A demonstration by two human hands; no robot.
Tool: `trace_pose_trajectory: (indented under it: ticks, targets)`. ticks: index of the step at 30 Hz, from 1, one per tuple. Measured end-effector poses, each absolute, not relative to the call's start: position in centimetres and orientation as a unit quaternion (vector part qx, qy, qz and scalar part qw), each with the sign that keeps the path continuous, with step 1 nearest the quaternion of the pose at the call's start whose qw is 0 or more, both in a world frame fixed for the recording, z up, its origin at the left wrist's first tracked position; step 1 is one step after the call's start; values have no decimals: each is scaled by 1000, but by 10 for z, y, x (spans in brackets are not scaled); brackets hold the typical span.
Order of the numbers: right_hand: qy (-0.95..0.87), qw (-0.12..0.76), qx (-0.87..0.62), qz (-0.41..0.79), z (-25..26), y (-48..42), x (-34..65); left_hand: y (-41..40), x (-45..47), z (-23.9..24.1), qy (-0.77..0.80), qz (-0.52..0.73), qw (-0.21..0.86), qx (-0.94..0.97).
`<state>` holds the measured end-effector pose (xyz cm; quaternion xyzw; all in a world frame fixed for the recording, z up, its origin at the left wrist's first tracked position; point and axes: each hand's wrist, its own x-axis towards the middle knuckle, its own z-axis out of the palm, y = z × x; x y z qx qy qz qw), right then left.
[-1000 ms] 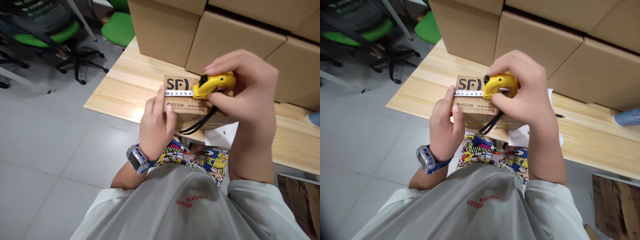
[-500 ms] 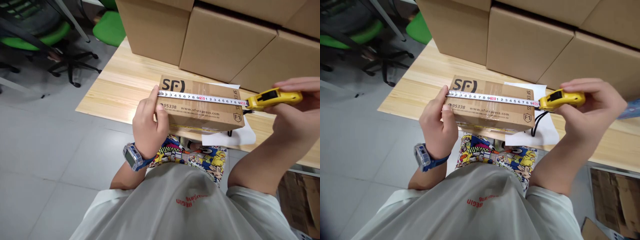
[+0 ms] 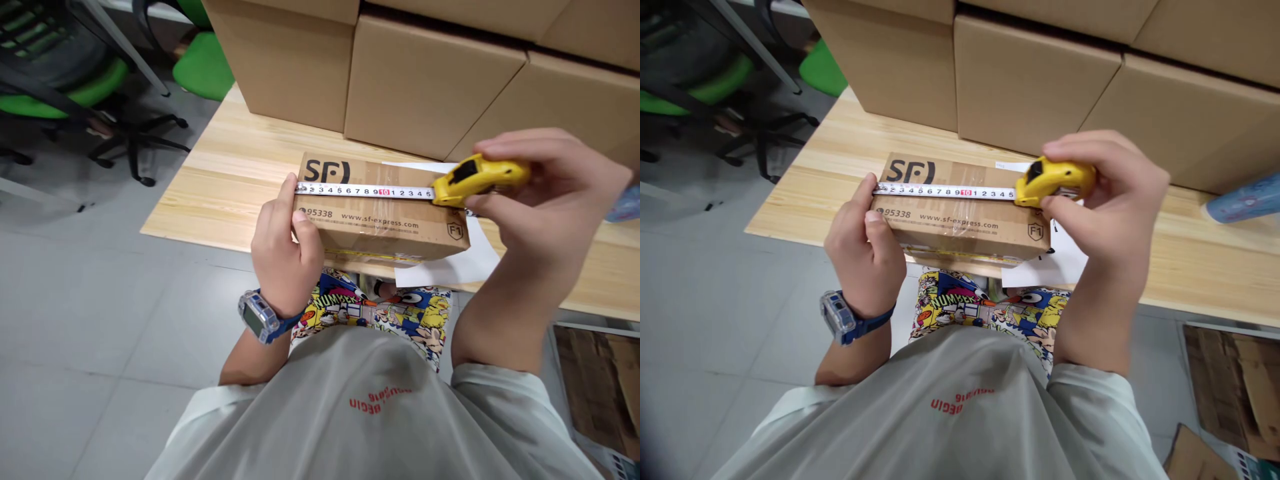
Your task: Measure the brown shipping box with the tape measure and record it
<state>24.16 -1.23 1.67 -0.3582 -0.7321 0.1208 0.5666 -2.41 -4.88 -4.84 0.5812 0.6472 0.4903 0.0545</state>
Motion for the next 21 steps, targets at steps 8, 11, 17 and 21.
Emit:
trace_pose_trajectory:
  ticks: [8, 11, 17, 21]
  targets:
    - [-852, 376, -344, 122, 45, -4, 180, -50, -24, -48, 633, 502, 57, 588]
    - [-879, 300, -355, 104, 56, -3, 160, -50, -25, -48, 625, 504, 61, 593]
    - [-908, 223, -344, 91, 63, 1, 137, -48, -27, -48, 608, 503, 101, 606]
    - [-912, 203, -342, 99, 60, 0, 120, -45, -28, -49, 579, 533, 142, 600]
